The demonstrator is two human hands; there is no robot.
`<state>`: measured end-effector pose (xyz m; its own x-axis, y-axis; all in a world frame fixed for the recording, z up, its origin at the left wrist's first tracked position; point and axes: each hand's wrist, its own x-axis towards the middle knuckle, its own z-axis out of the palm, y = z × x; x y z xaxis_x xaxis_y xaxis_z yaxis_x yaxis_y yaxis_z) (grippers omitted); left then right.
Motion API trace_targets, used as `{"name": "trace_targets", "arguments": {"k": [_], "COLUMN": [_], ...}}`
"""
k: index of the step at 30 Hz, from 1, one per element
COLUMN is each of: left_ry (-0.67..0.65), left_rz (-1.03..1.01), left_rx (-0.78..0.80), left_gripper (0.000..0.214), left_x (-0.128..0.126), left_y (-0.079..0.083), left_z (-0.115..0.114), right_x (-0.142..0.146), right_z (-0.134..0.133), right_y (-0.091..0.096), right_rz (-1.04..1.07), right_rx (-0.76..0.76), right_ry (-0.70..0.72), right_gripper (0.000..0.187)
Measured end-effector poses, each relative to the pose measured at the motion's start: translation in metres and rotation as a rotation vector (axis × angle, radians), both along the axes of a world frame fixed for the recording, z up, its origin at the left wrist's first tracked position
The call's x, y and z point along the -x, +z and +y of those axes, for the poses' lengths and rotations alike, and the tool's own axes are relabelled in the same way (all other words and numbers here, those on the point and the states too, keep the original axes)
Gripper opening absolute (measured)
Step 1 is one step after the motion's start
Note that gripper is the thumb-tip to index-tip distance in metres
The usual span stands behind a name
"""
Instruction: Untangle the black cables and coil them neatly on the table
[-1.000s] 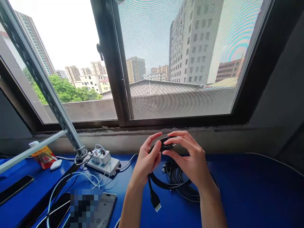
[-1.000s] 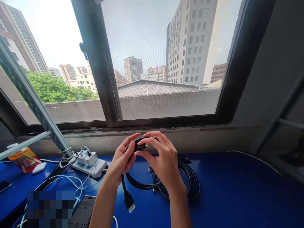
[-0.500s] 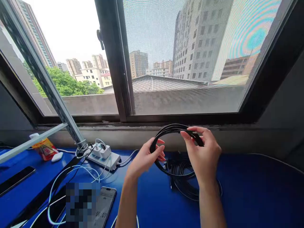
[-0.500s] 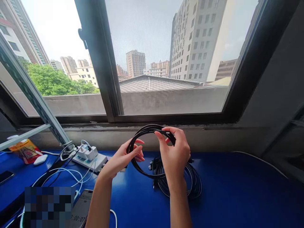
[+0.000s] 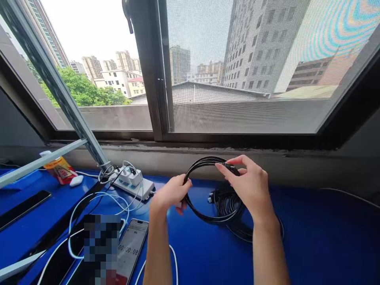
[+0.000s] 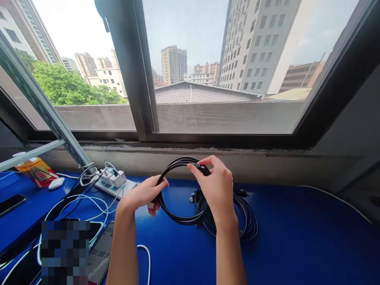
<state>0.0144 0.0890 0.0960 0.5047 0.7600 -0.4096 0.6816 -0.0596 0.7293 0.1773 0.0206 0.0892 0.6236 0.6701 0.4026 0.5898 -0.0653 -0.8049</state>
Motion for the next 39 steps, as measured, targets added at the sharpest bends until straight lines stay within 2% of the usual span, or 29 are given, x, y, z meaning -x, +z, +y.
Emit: {"name": "trace_targets", "arguments": {"k": [3,6,12,16,20,25,28,32,39], "left_ry": [0.016,0.028,0.112,0.157,0.202,0.230,0.247,0.257,0.256], "left_rz": [0.063,0.121,0.293,0.332,0.298,0.275,0.283,0.289,0.289], "left_rx": [0.025,0.060,0.137,0.192,0.202,0.223,0.203,0.123,0.026], "left_gripper": [0.018,0.019,0.020,0.018,0.025,0.028,0.026,0.026,0.026], "left_x": [0.013,0.019,0.011,0.013,0.031,0.050,0.054,0.054,0.053], "left_y": [-0.003,-0.010,-0.034,-0.048,-0.053,-0.054,-0.056,-0.057,-0.050], "left_z": [0.008,0.016,0.037,0.047,0.050,0.049,0.049,0.049,0.046], "right_x": [0.000,0.002,0.011,0.019,0.026,0.028,0.027,0.025,0.020], "right_z": [0.006,0.016,0.041,0.055,0.060,0.060,0.058,0.055,0.056], "right_y": [-0.005,-0.012,-0.033,-0.049,-0.058,-0.056,-0.051,-0.047,-0.057], "right_rz": [0.019,0.004,-0.002,-0.033,-0.016,0.011,-0.014,-0.059,-0.100], "right_rx": [0.220,0.335,0.624,0.787,0.905,1.053,1.109,1.079,1.017], "right_ry": [0.122,0.186,0.257,0.294,0.393,0.518,0.518,0.463,0.420], "right_gripper": [0.024,0.013,0.014,0.020,0.027,0.024,0.024,0.024,0.026]}}
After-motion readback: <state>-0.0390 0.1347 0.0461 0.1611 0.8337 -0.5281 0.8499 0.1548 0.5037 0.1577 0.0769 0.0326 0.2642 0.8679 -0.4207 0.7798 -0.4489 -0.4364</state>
